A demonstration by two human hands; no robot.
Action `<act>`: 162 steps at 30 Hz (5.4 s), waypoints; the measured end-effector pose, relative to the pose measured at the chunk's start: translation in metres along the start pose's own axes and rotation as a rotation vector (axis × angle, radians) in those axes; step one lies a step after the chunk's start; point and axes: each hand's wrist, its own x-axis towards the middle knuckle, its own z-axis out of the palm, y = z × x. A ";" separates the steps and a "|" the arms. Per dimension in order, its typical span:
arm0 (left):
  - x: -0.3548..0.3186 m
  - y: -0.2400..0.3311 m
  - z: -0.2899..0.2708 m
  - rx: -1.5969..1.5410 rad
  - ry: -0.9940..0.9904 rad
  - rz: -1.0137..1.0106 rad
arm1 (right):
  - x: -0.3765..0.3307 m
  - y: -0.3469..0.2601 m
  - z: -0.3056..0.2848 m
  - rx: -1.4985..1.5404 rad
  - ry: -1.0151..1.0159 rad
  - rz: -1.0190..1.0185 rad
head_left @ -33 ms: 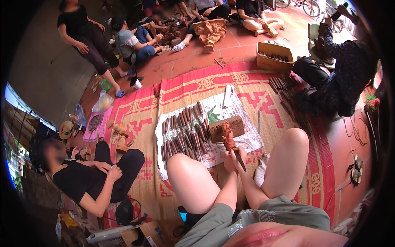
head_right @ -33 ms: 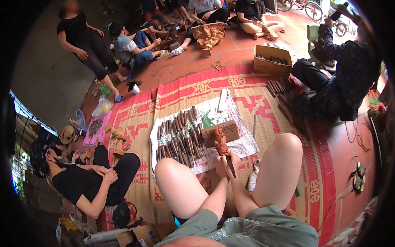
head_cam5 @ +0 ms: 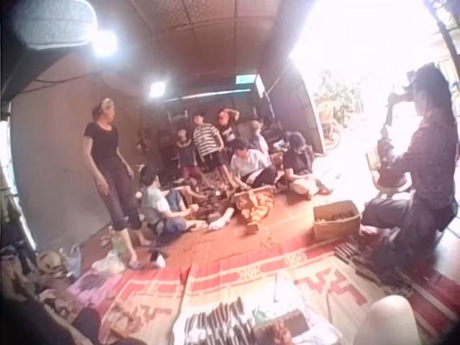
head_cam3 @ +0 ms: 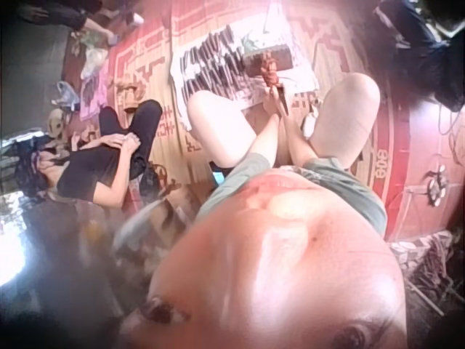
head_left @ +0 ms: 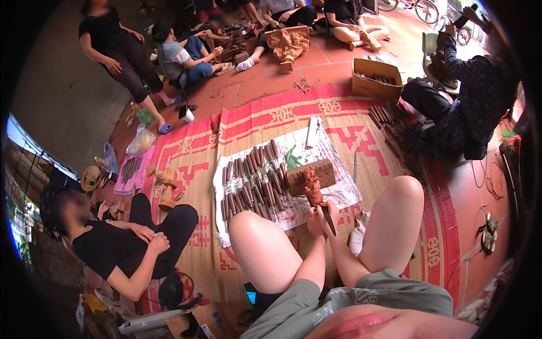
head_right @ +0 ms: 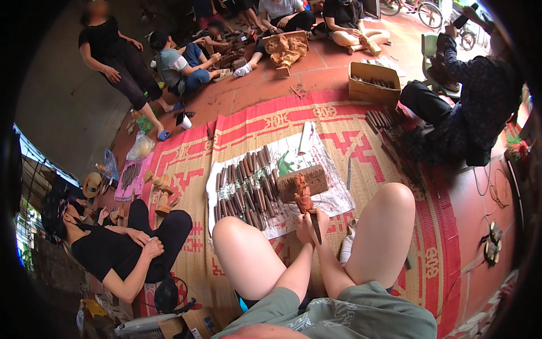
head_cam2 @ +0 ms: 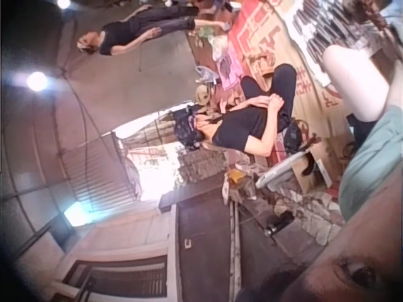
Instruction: The person sits on a mat and carves a small wooden figurine using a carving knife. They hold the wood in one hand and carefully shape it with the other, occasionally rotating the piece to access different sides.
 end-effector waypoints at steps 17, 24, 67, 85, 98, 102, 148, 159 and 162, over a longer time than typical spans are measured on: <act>-0.001 0.005 0.003 0.102 -0.040 -0.055 | -0.002 0.014 0.000 -0.128 -0.077 0.082; 0.001 0.005 -0.003 0.124 0.042 0.053 | -0.004 0.027 0.008 -0.210 -0.099 0.004; -0.004 0.014 -0.003 0.072 0.086 0.013 | -0.001 0.035 0.006 0.069 -0.087 0.151; -0.001 0.009 -0.002 0.007 0.155 -0.007 | -0.005 0.031 0.008 0.023 -0.083 0.138; -0.005 0.007 0.002 0.061 0.064 0.002 | -0.006 0.032 0.006 0.162 -0.076 0.212; -0.004 0.005 0.005 0.030 0.141 0.052 | -0.006 0.036 0.009 0.196 -0.078 0.225; -0.004 0.005 0.003 0.048 0.063 0.021 | -0.001 0.019 0.002 0.157 -0.087 0.253; -0.005 0.007 -0.001 -0.001 0.044 -0.005 | 0.002 -0.002 -0.006 -0.051 -0.043 0.058; -0.005 0.010 0.000 -0.023 0.081 0.009 | 0.001 0.002 -0.006 -0.112 -0.007 -0.003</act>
